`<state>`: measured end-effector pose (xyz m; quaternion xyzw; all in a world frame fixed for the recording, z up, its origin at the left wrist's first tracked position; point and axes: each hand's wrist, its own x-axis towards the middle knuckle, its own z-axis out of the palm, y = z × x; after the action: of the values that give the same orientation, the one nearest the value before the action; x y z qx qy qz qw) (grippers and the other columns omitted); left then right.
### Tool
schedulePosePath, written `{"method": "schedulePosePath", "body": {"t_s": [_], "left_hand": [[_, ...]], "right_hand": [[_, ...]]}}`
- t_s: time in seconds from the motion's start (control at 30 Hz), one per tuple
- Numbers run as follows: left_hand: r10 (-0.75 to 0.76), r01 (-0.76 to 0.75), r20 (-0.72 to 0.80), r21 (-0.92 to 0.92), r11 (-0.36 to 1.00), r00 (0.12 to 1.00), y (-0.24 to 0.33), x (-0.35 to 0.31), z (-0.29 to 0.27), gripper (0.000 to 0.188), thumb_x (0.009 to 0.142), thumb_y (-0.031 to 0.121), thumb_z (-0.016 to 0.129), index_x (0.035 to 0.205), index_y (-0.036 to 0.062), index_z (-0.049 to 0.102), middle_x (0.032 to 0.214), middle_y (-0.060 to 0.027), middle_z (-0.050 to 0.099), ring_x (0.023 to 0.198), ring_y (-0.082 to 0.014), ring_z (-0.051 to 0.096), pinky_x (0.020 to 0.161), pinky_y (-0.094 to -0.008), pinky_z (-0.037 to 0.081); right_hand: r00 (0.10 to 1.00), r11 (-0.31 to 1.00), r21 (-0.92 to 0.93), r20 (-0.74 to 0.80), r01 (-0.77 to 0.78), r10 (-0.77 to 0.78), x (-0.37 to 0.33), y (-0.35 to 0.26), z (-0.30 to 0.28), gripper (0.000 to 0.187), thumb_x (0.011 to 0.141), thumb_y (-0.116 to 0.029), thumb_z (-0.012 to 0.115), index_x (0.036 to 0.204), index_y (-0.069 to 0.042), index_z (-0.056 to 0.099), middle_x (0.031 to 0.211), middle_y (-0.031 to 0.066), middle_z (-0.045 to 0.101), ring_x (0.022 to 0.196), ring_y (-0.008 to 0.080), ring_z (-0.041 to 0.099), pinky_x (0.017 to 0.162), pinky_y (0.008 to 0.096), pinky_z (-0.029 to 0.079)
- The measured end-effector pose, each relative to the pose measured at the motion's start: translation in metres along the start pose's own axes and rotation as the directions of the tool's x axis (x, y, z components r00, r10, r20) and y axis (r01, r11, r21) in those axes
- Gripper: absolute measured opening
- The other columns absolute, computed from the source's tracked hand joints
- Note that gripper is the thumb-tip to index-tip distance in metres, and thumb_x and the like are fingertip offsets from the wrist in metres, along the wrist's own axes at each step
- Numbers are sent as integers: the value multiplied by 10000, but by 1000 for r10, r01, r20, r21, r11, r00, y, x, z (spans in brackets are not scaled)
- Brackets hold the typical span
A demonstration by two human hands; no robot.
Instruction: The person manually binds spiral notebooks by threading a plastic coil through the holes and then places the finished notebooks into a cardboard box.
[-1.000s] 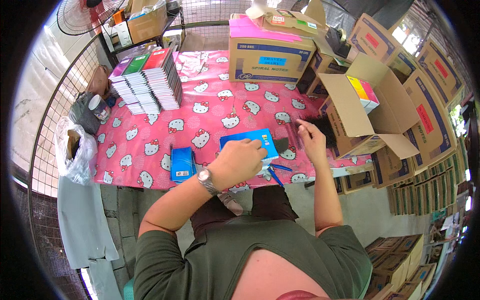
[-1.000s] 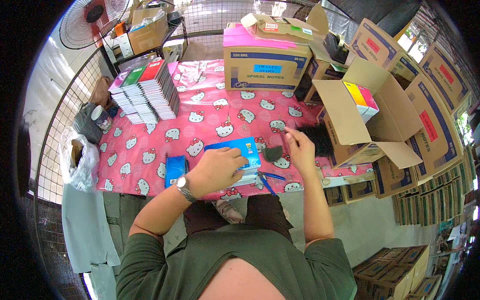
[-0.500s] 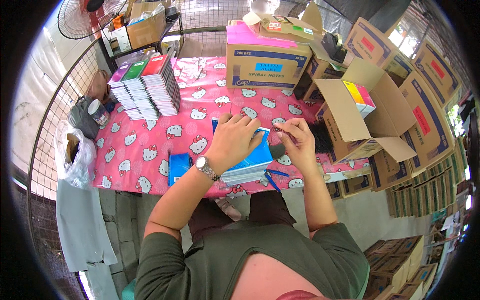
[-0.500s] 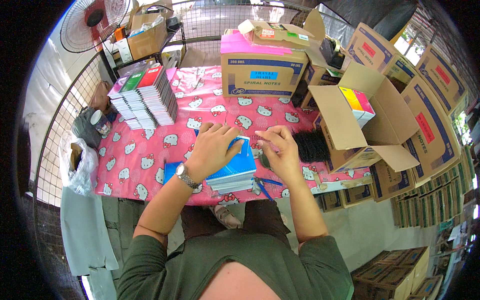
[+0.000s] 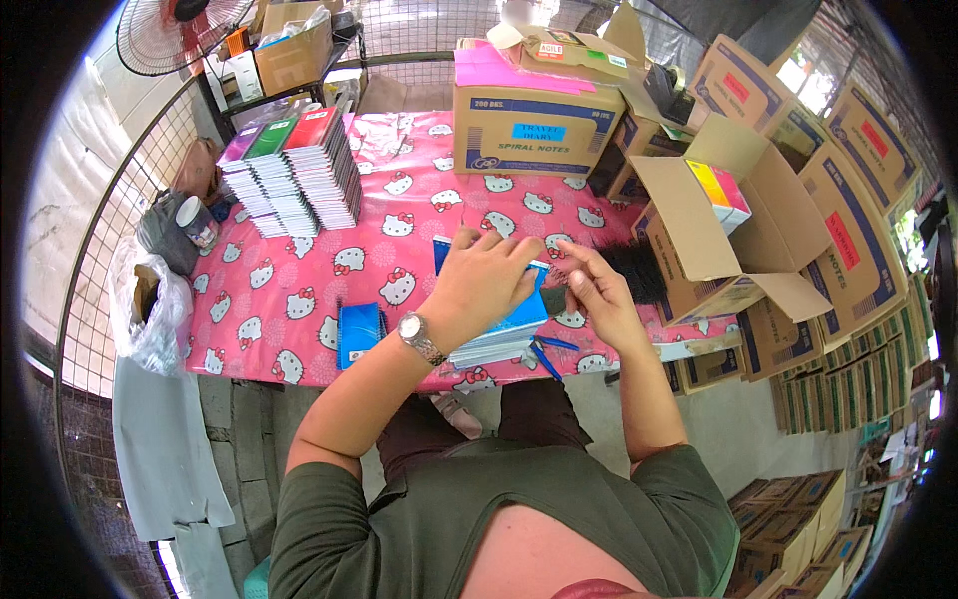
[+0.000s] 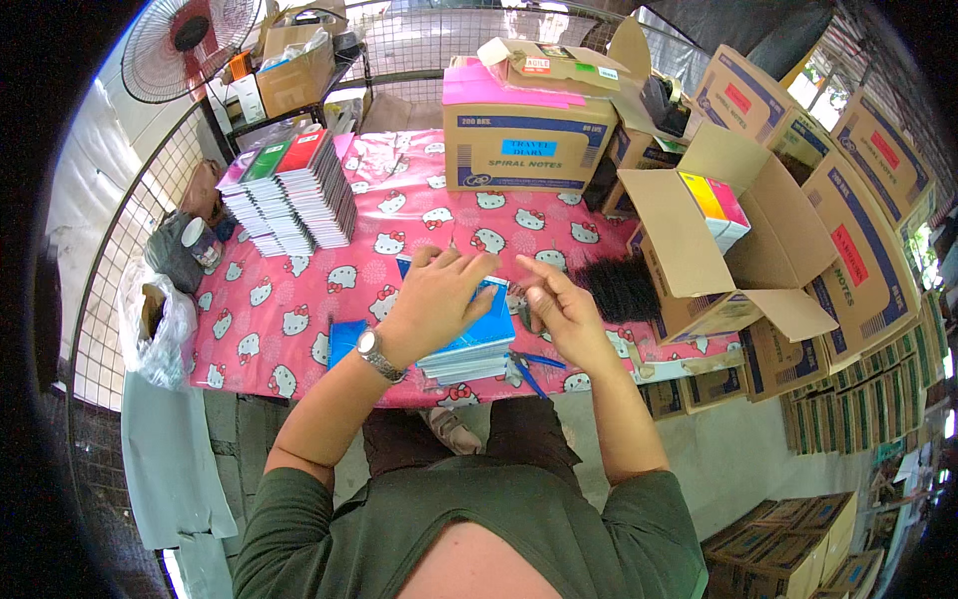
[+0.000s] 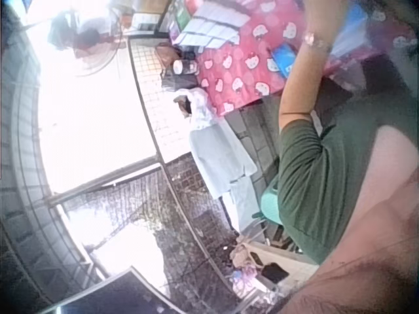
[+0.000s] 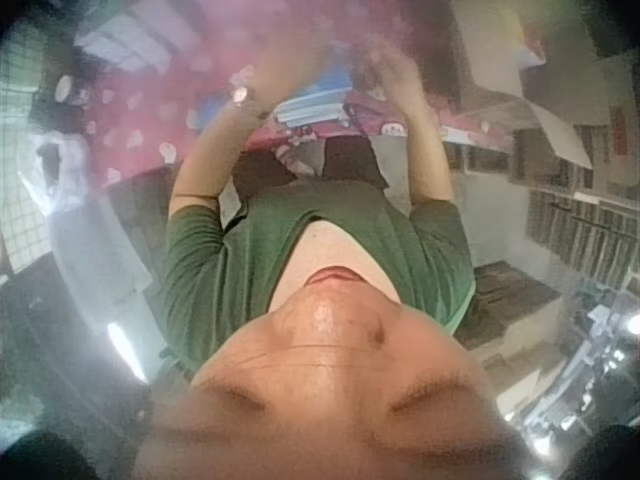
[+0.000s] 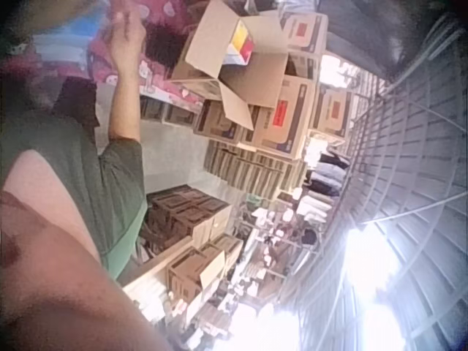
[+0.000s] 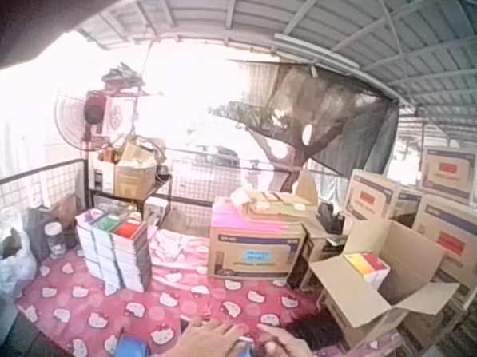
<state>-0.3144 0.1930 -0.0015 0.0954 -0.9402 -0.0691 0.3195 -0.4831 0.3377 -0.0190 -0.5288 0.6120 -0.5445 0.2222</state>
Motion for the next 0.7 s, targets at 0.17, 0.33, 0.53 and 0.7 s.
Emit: {"method": "schedulePosePath", "body": {"t_s": [0.17,0.33,0.53,0.7], "left_hand": [[56,-55,59,-11,998,997,3,0,1,206,895,188,614,1080,102,585,986,-87,671,947,-280,635,949,-455,404],[52,-44,100,-80,996,994,0,-5,-10,180,940,234,601,1064,105,580,957,-92,663,949,-291,636,955,-455,397],[127,-95,195,-163,982,972,-6,3,-7,197,985,281,567,1078,109,585,992,-88,658,1001,-316,621,1019,-484,374],[14,5,-123,151,989,992,-7,-22,2,279,943,343,630,1069,96,595,1113,-104,609,1155,-345,532,1043,-500,377]], "right_hand": [[999,964,-263,-5,42,-44,-3,-26,2,271,991,-80,574,1259,-54,550,833,97,635,656,202,622,609,278,484],[991,993,-115,127,-32,47,7,-33,-1,321,1009,-97,537,1321,-54,481,927,104,673,723,182,668,659,304,535],[923,535,-803,-48,-263,381,43,236,-10,557,940,-488,582,1291,-55,577,1141,247,660,1030,434,651,874,567,511],[917,525,-798,-81,-295,391,11,232,20,668,830,-455,737,1311,-24,565,1377,223,543,1310,342,504,1074,465,425]]}}
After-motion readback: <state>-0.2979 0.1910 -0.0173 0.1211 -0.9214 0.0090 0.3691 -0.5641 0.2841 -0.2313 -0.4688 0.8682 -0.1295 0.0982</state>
